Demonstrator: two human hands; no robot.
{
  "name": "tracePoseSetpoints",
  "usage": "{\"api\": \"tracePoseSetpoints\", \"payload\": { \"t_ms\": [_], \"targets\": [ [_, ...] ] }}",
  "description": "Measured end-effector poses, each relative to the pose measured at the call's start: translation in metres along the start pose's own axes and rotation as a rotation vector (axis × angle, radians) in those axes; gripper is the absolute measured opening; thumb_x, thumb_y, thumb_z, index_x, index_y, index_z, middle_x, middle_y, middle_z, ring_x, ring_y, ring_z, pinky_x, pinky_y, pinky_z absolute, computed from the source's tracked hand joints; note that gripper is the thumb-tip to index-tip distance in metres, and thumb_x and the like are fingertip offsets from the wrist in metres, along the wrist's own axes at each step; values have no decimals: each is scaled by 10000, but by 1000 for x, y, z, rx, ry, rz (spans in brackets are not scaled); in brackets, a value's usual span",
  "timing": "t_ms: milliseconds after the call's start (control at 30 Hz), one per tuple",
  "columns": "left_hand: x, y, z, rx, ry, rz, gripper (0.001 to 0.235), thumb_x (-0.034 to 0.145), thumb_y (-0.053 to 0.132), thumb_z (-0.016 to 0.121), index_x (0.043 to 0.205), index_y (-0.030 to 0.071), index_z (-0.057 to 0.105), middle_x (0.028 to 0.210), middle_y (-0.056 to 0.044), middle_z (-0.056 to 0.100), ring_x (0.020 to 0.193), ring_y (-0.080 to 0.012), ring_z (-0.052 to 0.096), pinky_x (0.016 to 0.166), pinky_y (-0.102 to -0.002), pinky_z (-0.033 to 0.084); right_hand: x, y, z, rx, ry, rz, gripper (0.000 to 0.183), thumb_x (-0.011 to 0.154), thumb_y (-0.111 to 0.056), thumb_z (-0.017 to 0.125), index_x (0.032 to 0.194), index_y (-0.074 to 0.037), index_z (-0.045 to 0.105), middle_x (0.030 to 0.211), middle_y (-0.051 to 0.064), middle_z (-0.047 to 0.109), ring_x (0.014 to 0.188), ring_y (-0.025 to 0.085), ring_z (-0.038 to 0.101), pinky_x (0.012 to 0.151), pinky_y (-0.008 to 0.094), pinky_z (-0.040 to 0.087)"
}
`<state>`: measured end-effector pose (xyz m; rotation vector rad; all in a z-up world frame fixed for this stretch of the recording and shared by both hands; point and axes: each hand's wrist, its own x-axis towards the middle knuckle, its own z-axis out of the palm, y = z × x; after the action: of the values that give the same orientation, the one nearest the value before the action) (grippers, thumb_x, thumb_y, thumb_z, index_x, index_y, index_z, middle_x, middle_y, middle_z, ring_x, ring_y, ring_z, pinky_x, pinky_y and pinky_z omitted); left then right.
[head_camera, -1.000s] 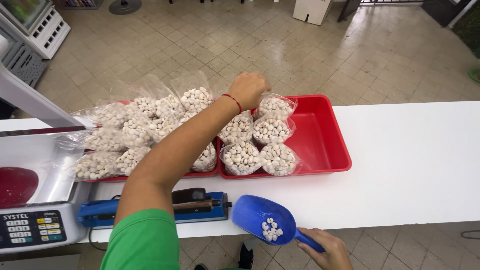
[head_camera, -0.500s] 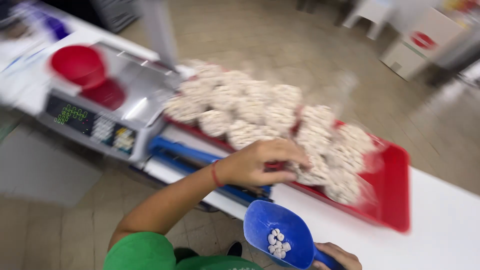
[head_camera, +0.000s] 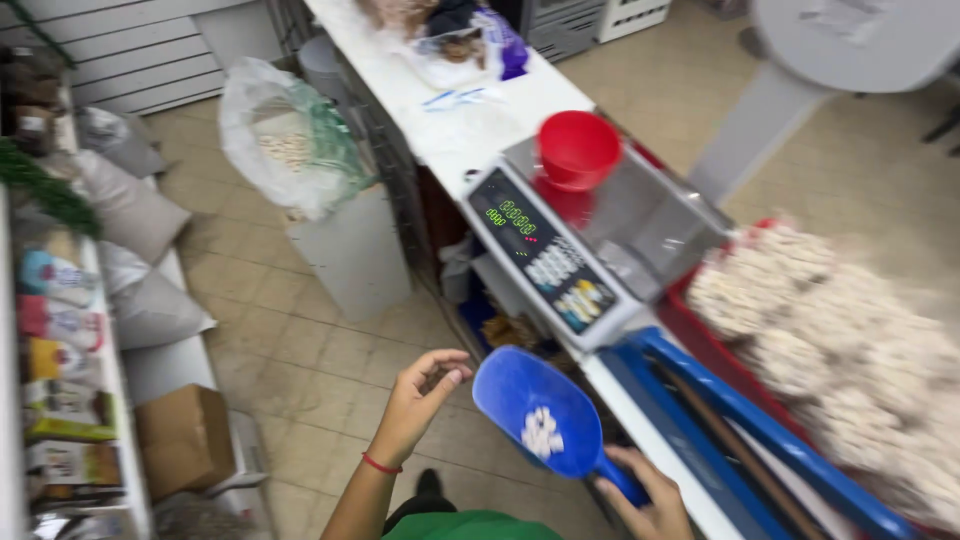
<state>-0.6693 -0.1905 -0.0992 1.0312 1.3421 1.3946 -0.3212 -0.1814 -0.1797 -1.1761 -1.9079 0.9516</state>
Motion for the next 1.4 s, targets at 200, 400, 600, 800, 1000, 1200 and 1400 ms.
{"api": "tracePoseSetpoints", "payload": {
  "t_ms": [200, 400, 600, 800, 1000, 1200, 1400],
  "targets": [
    [64, -4, -113, 72, 172, -82, 219, 881, 162, 631, 1055, 65, 719, 921, -79, 766, 903, -138, 702, 863, -255, 532, 95, -45, 127, 217, -154, 250, 481, 807, -222, 719, 1269, -159, 602, 1028, 24, 641, 899, 80, 637, 719, 234, 571],
    [168, -37, -176, 230, 84, 111, 217, 913, 149, 578, 1074, 68, 699, 1019, -77, 747, 944, -174, 706, 856, -293, 566, 168, -88, 193, 475, -133, 501, 490, 805, -122, 721, 1278, -103, 593, 1009, 98, 610, 506, 168, 619, 491, 271, 549],
    [326, -96, -200, 448, -108, 458, 259, 890, 127, 562, 1113, 27, 648, 1118, -113, 677, 1035, -250, 640, 903, -335, 473, 265, -87, 233, 544, -8, 404, 460, 818, -64, 690, 1265, -51, 582, 943, 106, 580, 492, 165, 613, 428, 274, 574],
    [504, -181, -162, 837, -239, 598, 111, 826, 178, 567, 790, 116, 651, 897, -164, 692, 822, -363, 652, 658, -456, 504, 383, -74, 267, 665, 153, 345, 522, 832, -30, 642, 1329, -26, 484, 1171, 149, 573, 563, 188, 617, 506, 277, 546],
    [596, -128, -106, 857, -458, 749, 394, 836, 106, 627, 1225, 46, 602, 1223, -188, 614, 1091, -383, 590, 923, -459, 506, 468, -62, 274, 674, 480, 387, 651, 780, 121, 550, 1400, -23, 415, 1117, 167, 473, 580, 209, 578, 502, 281, 486],
    [657, -131, -73, 1059, -555, 780, 414, 954, 202, 457, 1352, 102, 512, 1451, -247, 431, 1356, -401, 398, 1111, -486, 345, 507, -59, 290, 667, 685, 545, 634, 802, 96, 541, 1404, -29, 390, 1132, 167, 480, 578, 230, 576, 478, 323, 522],
    [696, -161, -64, 1183, -378, 789, 512, 950, 385, 534, 1447, 284, 469, 1516, -352, 241, 1388, -454, 319, 1103, -498, 307, 549, -45, 303, 676, 883, 623, 675, 802, 78, 535, 1441, -41, 355, 1138, 172, 496, 671, 210, 536, 600, 320, 488]
  ]
}}
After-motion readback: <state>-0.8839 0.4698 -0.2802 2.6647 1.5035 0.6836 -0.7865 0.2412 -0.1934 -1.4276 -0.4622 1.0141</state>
